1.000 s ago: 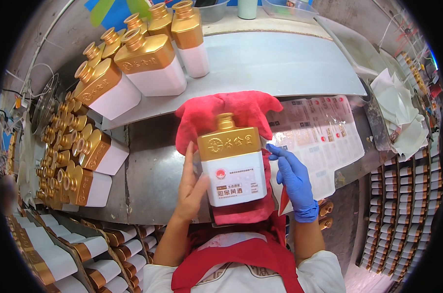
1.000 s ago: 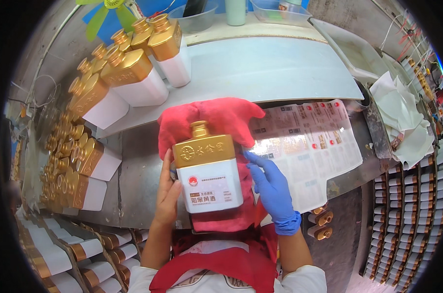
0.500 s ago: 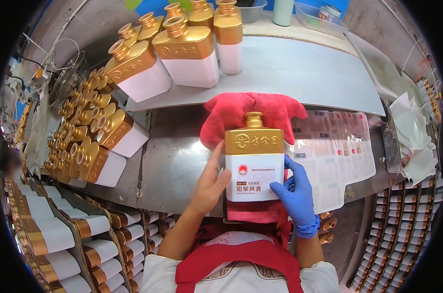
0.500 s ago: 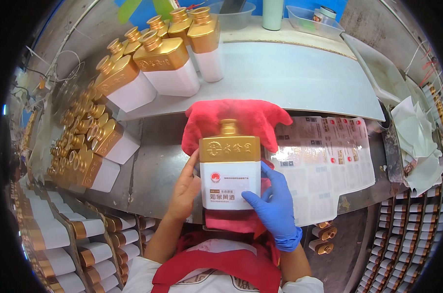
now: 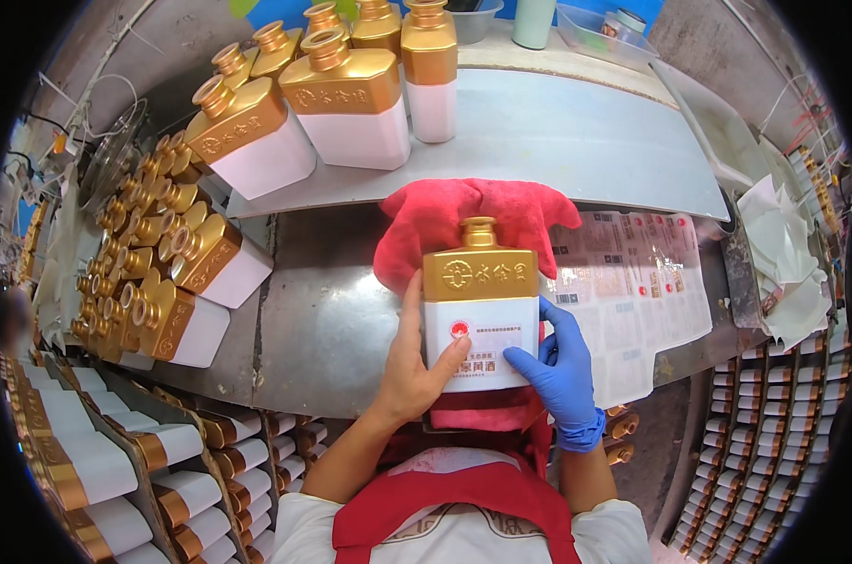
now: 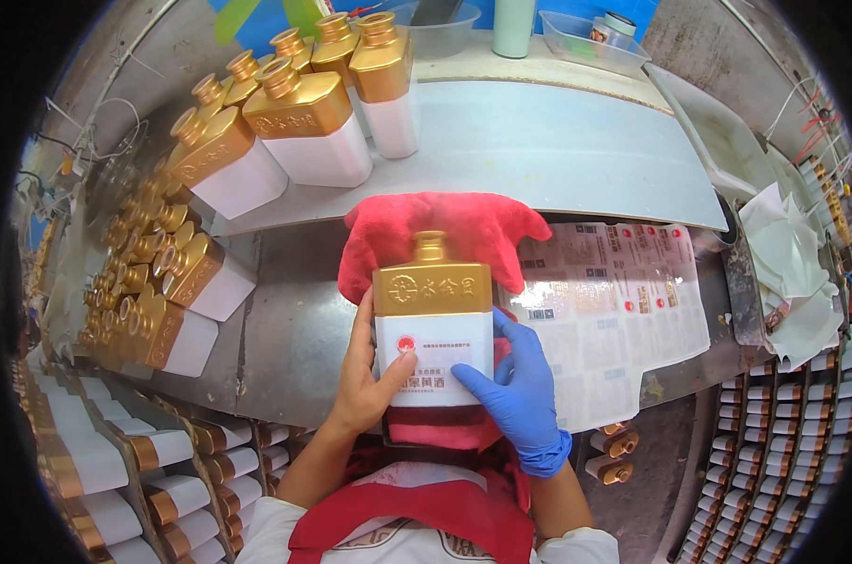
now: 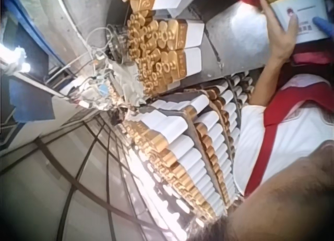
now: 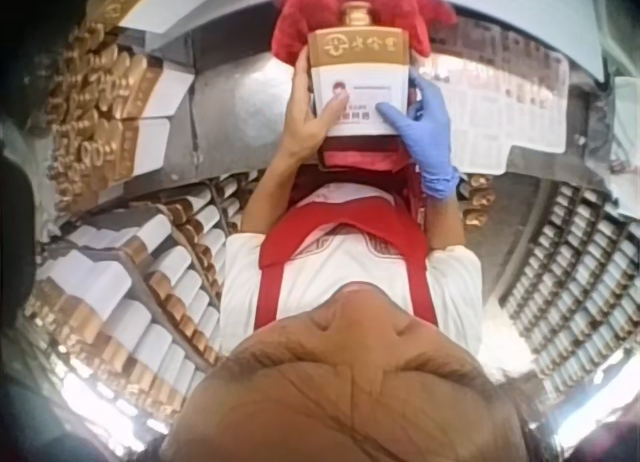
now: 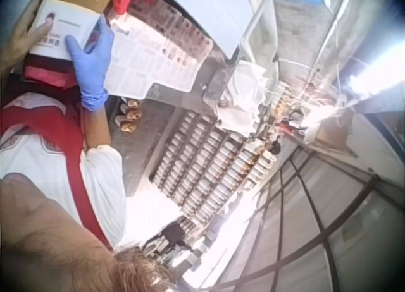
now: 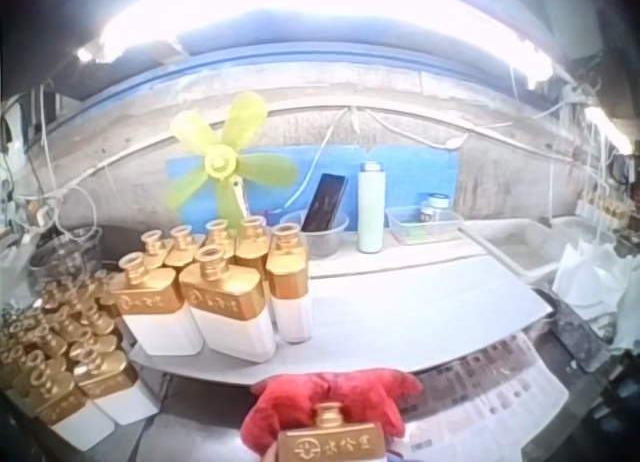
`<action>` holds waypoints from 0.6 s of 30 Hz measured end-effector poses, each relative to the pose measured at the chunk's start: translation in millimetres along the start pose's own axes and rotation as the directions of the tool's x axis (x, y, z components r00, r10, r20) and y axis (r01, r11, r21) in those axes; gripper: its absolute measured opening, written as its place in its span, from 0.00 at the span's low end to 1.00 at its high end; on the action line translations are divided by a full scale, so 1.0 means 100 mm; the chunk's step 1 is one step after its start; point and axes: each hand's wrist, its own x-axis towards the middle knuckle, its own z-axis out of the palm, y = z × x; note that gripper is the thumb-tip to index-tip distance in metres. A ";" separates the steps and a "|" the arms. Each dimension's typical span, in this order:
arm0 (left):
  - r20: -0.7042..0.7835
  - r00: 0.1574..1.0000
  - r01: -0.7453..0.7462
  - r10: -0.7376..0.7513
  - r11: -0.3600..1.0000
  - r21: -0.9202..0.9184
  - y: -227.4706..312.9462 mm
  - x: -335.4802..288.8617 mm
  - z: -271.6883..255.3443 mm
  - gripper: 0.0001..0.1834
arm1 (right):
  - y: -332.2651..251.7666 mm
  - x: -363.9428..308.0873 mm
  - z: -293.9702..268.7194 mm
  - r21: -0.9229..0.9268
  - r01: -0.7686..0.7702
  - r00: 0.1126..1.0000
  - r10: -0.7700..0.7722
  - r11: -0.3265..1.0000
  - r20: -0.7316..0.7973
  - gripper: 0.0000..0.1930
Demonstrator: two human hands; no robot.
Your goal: The person applies labels to white bottles with gold tops. They hold the bottle in a red cloth, peel a label from a sheet, and carefully align and smooth it onto the bottle's surface. The person wipes the bottle with a red cloth and places the finished bottle on a nearby table.
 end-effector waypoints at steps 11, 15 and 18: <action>-0.013 1.000 0.025 -0.025 0.999 0.033 0.04 0.09 0.02 0.38 | -0.08 0.17 0.03 -0.007 -0.041 0.999 0.041 0.999 -0.008 0.34; -0.030 0.999 -0.038 0.042 0.992 0.119 0.03 0.10 0.02 0.38 | -0.06 0.18 0.05 0.002 -0.036 0.999 0.036 0.999 -0.026 0.34; -0.032 0.999 -0.002 0.004 0.998 0.060 0.04 0.10 0.02 0.38 | -0.07 0.20 0.05 -0.002 -0.043 0.999 0.043 0.999 -0.028 0.33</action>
